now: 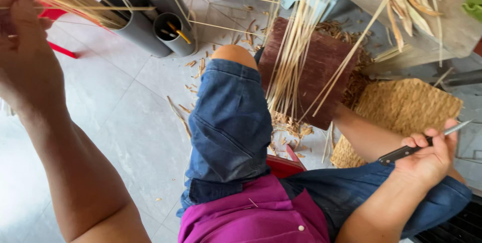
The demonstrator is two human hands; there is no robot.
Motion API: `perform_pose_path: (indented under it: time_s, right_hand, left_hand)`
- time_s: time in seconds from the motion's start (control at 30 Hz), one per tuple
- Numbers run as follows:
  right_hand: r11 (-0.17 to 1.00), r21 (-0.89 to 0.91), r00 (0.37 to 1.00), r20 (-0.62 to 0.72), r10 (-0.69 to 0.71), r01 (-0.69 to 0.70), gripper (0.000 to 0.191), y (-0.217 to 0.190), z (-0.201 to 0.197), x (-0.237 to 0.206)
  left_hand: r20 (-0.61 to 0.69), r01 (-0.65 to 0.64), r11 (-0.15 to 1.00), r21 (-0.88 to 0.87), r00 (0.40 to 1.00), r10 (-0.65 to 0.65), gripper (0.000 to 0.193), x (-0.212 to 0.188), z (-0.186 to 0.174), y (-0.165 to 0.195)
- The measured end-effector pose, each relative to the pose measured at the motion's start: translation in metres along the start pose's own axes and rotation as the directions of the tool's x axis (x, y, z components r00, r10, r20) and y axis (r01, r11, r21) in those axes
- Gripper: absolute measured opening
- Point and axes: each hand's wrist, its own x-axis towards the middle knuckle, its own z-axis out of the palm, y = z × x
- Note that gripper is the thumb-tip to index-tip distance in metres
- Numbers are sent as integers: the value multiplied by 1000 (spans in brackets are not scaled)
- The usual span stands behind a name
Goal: The person sits on the floor and uses a small knife to split long bamboo strips into thinner slats, shaving and pulling the split pieces apart by hand. Finished slats are set aside with a growing pile of thin bamboo strips while shavings collect on the floor.
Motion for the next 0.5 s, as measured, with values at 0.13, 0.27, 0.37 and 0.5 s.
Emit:
perform_pose_path:
  time_s: [0.13,0.27,0.37,0.5]
  right_hand:
    - [999,-21,999,27,33,-32,38,5,3,5]
    - [999,-8,996,68,53,-52,35,6,-2,4]
    - [998,-37,998,39,50,-48,34,4,-6,-1]
    - [993,-105,999,-24,47,-49,35,5,-10,-4]
  left_hand:
    - [-93,-30,990,136,995,43,16,19,-1,-55]
    - [-158,-231,860,455,929,333,18,47,24,-83]
    - [-177,-290,836,467,895,409,14,54,44,-100]
    - [-102,-114,844,523,975,195,7,56,66,-132]
